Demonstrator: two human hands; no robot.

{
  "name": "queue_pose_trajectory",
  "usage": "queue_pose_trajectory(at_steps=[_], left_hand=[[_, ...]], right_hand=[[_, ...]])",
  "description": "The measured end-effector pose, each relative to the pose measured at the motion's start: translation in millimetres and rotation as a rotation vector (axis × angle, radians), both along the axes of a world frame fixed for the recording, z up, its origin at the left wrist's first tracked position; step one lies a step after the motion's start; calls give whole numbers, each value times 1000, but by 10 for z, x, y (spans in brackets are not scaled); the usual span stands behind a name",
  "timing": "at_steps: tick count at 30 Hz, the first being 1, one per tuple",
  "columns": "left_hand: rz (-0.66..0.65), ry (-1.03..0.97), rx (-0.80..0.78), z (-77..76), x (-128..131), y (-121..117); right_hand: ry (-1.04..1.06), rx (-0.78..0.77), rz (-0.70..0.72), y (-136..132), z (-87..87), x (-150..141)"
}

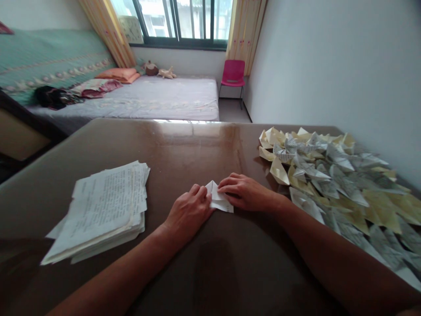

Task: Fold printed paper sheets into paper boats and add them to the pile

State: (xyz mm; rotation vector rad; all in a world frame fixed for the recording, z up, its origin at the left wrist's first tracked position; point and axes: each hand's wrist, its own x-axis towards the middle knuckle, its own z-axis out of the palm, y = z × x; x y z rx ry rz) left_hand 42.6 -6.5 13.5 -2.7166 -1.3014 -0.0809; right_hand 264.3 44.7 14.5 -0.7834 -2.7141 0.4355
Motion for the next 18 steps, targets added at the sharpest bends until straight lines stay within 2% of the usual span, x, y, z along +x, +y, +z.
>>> queue_pose_trajectory(at_steps=[9,18], left_hand=[[-42,-217,-169,-7,-186,113],[-61,-285,-317,43,-203,147]], right_hand=[[-32,-7,-19,-85,24,-54],[-93,-35,-9,-70,56,-26]])
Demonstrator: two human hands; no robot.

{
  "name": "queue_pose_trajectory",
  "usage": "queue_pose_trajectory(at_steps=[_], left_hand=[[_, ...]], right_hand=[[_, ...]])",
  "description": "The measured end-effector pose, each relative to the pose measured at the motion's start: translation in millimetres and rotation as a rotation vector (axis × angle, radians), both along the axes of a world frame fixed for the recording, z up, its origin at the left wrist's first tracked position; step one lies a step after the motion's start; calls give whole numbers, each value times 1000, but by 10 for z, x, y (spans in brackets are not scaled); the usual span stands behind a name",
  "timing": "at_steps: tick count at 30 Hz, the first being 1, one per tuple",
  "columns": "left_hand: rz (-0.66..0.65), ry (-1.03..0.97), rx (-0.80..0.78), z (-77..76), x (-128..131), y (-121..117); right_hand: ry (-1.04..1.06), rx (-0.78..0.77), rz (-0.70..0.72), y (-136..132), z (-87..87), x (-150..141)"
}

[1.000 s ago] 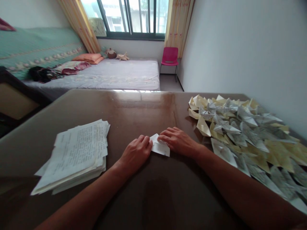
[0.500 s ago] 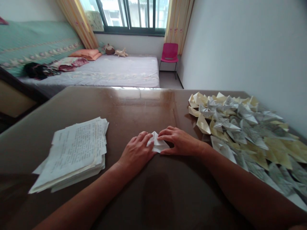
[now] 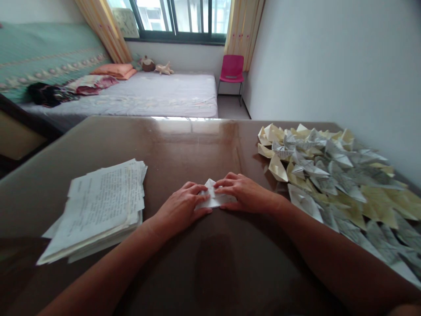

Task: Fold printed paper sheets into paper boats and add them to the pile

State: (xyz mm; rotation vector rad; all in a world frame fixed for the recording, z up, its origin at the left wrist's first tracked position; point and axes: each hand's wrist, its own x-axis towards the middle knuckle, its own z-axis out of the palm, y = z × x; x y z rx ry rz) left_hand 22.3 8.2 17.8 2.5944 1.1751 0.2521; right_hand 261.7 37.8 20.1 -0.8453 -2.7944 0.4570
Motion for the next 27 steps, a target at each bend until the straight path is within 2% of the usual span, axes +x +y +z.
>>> queue_pose_trajectory(at_steps=[5,12,16,21,24,27], left_hand=[[-12,-1,-23,52,-13,-13],[-6,23,123,9,74,-82],[12,60,100,0,79,-77],[53,41,48,4,49,-48],[127,55,51,-21,19,-19],[192,51,57,-53,-6,14]], right_hand=[[-26,29,-23,-33,13,-15],[-83,139,-17,-80,26,-65],[-105,142,-2,-73,21,-75],[44,7,-53,-12,-61,-71],[96,-79,-157,13,-99,-82],[44,-96,-274,11,-93,-109]])
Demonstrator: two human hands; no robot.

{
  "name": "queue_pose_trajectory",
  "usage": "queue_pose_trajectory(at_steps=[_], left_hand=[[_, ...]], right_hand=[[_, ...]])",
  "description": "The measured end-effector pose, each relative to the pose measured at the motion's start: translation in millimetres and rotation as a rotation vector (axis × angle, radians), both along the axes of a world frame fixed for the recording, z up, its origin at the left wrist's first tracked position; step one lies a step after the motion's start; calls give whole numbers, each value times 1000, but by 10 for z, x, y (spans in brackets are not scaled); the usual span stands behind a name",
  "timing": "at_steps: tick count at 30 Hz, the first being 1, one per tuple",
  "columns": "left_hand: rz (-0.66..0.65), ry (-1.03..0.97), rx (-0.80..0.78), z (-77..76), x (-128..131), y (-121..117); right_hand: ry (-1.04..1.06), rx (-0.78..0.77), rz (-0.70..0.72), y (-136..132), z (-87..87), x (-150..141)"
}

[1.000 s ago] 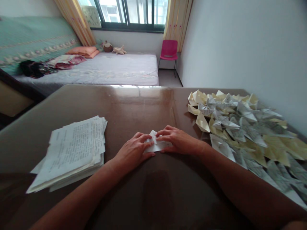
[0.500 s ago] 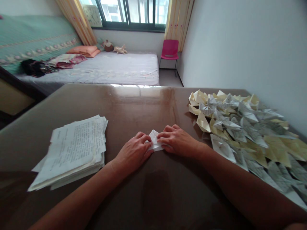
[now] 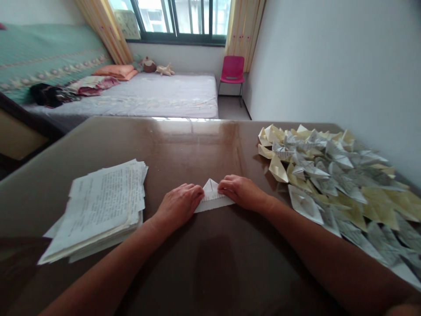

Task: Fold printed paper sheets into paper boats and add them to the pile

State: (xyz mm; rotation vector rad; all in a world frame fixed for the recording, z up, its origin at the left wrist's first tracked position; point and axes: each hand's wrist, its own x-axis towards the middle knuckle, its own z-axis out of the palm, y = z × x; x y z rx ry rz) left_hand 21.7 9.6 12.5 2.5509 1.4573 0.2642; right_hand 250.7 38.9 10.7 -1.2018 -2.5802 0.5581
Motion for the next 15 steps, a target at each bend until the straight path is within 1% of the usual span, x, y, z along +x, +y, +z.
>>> queue_pose_trajectory(at_steps=[3,6,8,10,12,14,15], left_hand=[[40,12,0,-15,-3,19],[67,69,19,-24,16,16],[93,128,56,-38,31,2],[104,180,137,-54,47,-22],[47,197,242,-61,69,-59],[-79,192,301,-51,105,-107],[-142,192,298,-42,127,-133]], right_hand=[[-61,-9,-84,-10,20,-28],[-96,12,-120,-14,17,-45],[-111,33,-124,-12,4,-52],[-123,47,-124,-10,-9,-58],[-134,58,-127,-7,-17,-64],[-143,60,-128,-3,-20,-68],[-144,58,-128,-2,-20,-69]])
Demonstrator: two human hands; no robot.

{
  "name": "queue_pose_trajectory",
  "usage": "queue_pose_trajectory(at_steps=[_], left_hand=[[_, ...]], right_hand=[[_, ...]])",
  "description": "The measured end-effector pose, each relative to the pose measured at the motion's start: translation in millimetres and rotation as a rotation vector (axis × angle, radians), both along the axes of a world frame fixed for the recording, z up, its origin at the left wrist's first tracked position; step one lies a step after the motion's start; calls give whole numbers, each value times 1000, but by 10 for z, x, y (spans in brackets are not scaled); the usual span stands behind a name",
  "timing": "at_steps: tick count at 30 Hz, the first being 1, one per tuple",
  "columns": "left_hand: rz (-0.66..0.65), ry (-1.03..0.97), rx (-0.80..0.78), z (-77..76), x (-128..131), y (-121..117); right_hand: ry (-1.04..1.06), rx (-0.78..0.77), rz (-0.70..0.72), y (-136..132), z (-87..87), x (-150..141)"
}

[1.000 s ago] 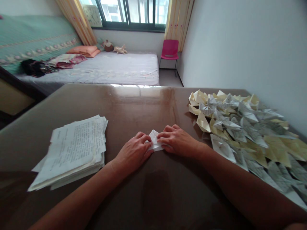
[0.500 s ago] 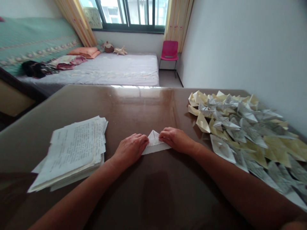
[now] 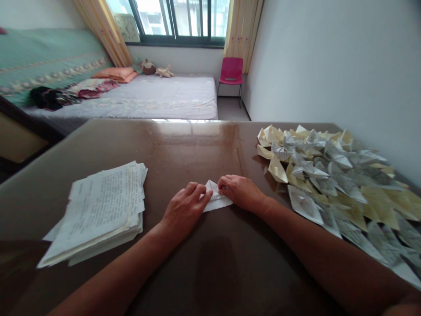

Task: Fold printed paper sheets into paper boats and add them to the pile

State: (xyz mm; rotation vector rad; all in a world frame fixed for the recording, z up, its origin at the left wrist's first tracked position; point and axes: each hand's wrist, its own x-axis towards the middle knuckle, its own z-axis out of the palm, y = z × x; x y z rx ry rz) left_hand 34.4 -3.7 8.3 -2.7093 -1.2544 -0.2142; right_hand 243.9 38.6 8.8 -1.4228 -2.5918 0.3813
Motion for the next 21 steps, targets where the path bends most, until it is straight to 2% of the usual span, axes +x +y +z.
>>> queue_pose_trajectory(at_steps=[2,5,8,11,15,21], left_hand=[[-70,30,-59,20,48,-46],[-68,60,-142,38,102,-85],[-49,71,-171,40,119,-90],[-37,95,-164,49,116,-87],[-13,139,-159,98,106,-94],[64,207,-172,173,81,-121]], right_hand=[[3,-5,0,-3,9,0],[-25,71,11,-45,61,-5],[-143,205,124,-155,157,-31],[-272,196,207,-305,257,-74],[-381,161,146,-457,343,-114],[-500,59,64,-533,388,-119]])
